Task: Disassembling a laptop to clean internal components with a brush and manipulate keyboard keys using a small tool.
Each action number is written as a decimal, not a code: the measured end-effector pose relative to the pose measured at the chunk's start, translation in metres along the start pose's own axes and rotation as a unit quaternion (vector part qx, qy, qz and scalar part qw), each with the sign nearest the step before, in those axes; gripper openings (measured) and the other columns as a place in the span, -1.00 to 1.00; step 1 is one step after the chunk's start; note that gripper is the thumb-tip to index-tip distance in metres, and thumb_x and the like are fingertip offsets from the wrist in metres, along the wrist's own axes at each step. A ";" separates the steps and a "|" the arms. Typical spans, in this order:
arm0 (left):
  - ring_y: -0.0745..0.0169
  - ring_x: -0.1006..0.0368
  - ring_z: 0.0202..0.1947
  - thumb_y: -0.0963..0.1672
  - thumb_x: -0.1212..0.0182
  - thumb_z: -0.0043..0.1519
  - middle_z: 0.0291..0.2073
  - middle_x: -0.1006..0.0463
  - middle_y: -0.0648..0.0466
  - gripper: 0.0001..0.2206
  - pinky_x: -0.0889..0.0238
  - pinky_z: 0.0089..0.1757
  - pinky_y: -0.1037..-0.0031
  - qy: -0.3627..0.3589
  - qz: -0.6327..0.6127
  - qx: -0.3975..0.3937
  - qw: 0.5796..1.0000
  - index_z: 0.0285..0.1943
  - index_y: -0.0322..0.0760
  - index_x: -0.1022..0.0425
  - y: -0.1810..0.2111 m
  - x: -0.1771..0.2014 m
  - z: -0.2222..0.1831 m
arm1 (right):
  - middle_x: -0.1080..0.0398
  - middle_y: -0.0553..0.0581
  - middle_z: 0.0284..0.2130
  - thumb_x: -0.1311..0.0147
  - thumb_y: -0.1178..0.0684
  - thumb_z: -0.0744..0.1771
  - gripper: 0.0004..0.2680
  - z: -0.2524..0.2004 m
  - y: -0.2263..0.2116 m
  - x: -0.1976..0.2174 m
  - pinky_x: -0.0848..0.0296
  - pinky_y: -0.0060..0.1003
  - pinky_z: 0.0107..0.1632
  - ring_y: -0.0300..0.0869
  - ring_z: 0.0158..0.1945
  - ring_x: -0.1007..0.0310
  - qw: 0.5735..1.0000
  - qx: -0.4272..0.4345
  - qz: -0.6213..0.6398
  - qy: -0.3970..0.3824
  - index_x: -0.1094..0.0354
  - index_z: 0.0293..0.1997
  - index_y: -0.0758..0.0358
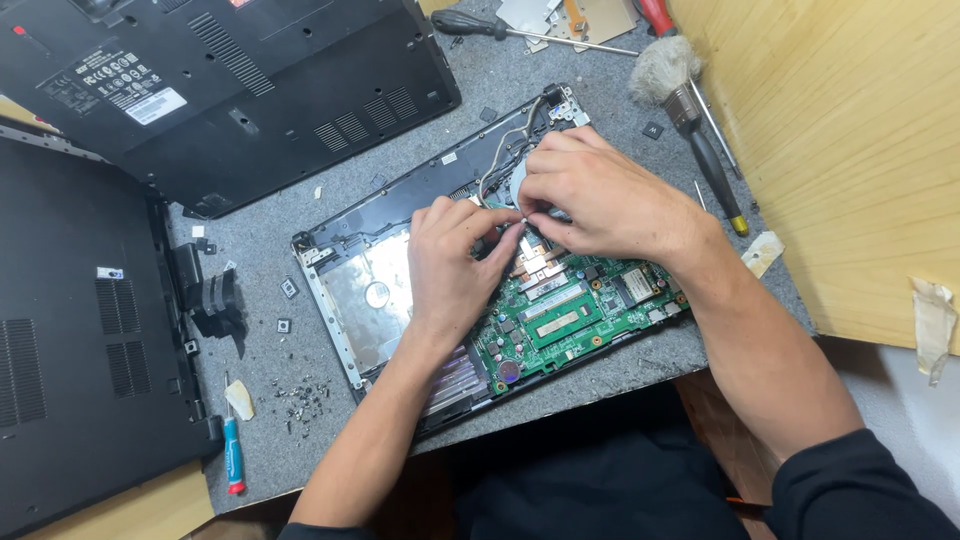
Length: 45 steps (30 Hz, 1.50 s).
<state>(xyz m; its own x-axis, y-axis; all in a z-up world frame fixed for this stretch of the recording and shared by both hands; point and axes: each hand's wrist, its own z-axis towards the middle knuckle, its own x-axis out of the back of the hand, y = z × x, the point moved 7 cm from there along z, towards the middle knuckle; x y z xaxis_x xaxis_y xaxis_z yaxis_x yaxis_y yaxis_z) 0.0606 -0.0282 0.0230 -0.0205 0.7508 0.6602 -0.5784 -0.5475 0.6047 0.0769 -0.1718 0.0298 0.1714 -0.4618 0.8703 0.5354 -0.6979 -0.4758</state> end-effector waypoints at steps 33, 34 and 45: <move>0.01 -0.30 -0.07 -0.16 -0.38 0.14 -0.26 -0.30 0.08 -0.99 -0.19 0.03 0.17 -0.051 -0.080 0.100 0.990 -0.31 -0.15 -0.66 -0.008 0.007 0.003 | -0.51 -0.01 -0.38 -0.33 0.17 0.24 -0.94 0.003 -0.004 -0.001 -0.26 -0.01 0.29 -0.10 0.02 -0.45 0.996 0.027 0.033 0.073 -0.53 -0.34 0.13; 0.01 -0.30 -0.07 -0.16 -0.38 0.14 -0.26 -0.30 0.08 -0.99 -0.19 0.03 0.17 -0.052 -0.080 0.099 0.990 -0.31 -0.15 -0.66 -0.007 0.008 0.002 | -0.51 -0.01 -0.38 -0.33 0.17 0.24 -0.94 0.003 -0.004 -0.001 -0.26 -0.01 0.29 -0.10 0.02 -0.45 0.996 0.027 0.034 0.073 -0.53 -0.34 0.13; 0.05 -0.24 -0.04 -0.13 -0.37 0.18 -0.25 -0.24 0.14 -0.97 -0.11 0.07 0.17 -0.081 -0.033 0.092 0.992 -0.26 -0.10 -0.69 -0.009 -0.001 0.002 | -0.50 -0.02 -0.42 -0.32 0.13 0.27 -0.96 0.001 0.000 0.006 -0.24 0.05 0.32 -0.10 -0.01 -0.47 0.995 0.028 0.077 0.053 -0.55 -0.38 0.10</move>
<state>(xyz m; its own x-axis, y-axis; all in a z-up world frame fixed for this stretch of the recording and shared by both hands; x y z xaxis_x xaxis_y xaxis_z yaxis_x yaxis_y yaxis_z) 0.0674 -0.0248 0.0184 0.1529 0.7263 0.6702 -0.4145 -0.5685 0.7106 0.0783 -0.1738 0.0348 0.1690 -0.6177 0.7681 0.5554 -0.5841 -0.5919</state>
